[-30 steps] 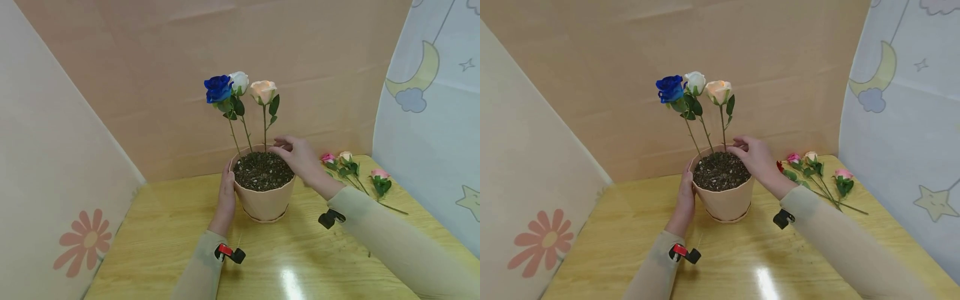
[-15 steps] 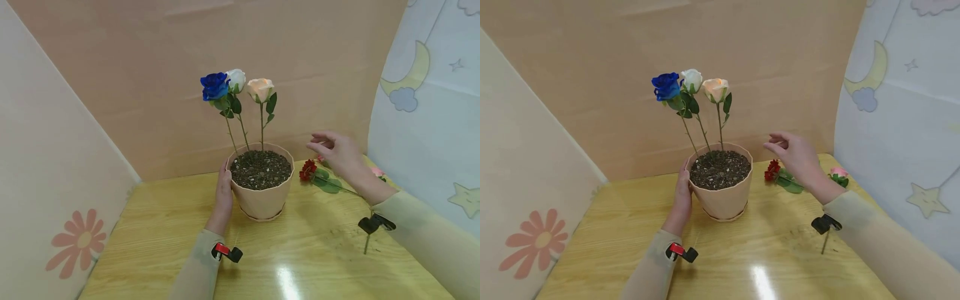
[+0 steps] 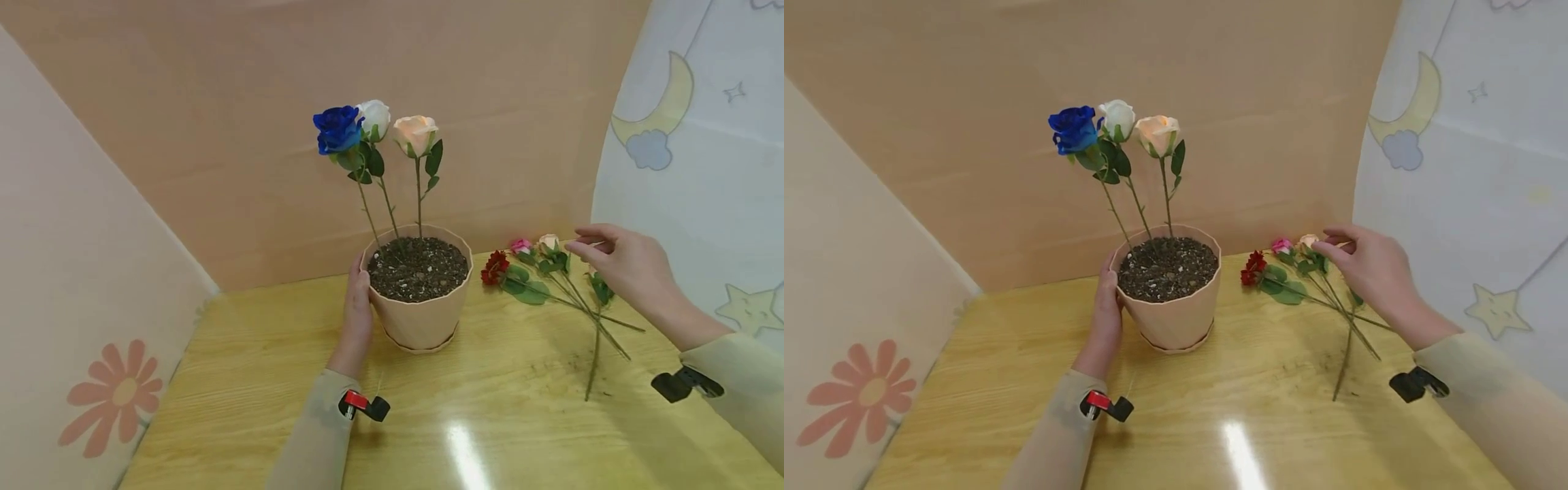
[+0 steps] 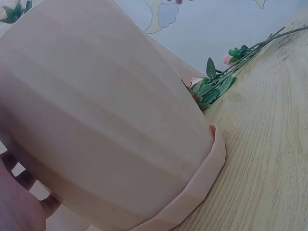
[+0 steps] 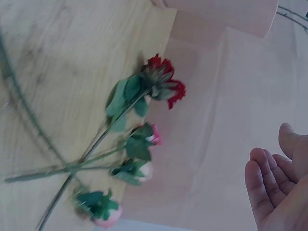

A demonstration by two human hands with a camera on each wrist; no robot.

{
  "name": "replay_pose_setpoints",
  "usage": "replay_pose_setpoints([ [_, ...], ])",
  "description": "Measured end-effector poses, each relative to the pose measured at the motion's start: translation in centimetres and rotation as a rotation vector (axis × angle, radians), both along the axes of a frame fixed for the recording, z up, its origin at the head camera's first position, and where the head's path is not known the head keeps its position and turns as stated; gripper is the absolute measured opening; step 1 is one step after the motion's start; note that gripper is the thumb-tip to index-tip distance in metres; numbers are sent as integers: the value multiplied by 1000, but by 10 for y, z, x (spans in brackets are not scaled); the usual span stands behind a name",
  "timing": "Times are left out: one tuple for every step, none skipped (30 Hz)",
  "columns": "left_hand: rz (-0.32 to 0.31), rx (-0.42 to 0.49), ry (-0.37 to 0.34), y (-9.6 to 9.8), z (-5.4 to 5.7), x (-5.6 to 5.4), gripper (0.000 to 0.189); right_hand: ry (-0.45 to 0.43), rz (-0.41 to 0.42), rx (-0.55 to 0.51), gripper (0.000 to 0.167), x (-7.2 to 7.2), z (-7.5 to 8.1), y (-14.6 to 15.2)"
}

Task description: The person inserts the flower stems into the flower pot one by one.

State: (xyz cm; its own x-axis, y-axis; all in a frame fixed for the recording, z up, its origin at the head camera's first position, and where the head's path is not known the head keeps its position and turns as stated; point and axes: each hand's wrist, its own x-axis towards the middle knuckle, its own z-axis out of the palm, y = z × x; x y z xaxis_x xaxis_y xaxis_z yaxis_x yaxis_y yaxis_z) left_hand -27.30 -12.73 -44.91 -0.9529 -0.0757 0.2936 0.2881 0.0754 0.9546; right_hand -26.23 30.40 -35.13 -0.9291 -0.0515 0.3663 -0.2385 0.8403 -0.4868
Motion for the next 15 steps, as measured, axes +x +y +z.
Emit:
replay_pose_setpoints([
  [3,-2,-2,-1,1,0,63,1,-4,3,54,1,-1,4],
  [4,-6,0,-2,2,0,63,-2,-6,5,53,3,-2,9],
  [6,-8,0,-2,3,0,63,-8,-9,8,53,4,-4,13],
  [4,-7,-1,-3,3,0,62,-11,-13,12,53,6,-5,17],
  [0,-8,-1,-3,3,0,62,-18,-15,15,53,7,-7,21],
  [-4,-7,-3,-3,4,1,62,-27,-16,18,53,9,-10,26],
  [-11,-5,-3,-3,4,2,61,-32,-17,21,53,10,-12,29],
  [-15,-4,-2,-3,5,2,61,-38,-21,26,52,10,-15,33],
  [-17,-2,-4,-2,5,3,61,-42,-25,32,52,11,-18,36],
  [-19,0,-2,-2,5,3,61,-45,-27,35,51,11,-21,38],
  [-22,0,0,-2,5,4,61,-52,-29,35,51,12,-24,40],
  [-23,-1,0,-1,5,4,61,-56,-29,35,50,12,-27,41],
  [-24,-4,-1,-1,5,4,61,-61,-30,33,49,13,-31,41],
  [-25,-6,-2,-1,4,5,61,-68,-28,31,48,13,-34,41],
  [-26,-7,-5,-1,4,5,60,-73,-25,29,47,13,-38,41],
])
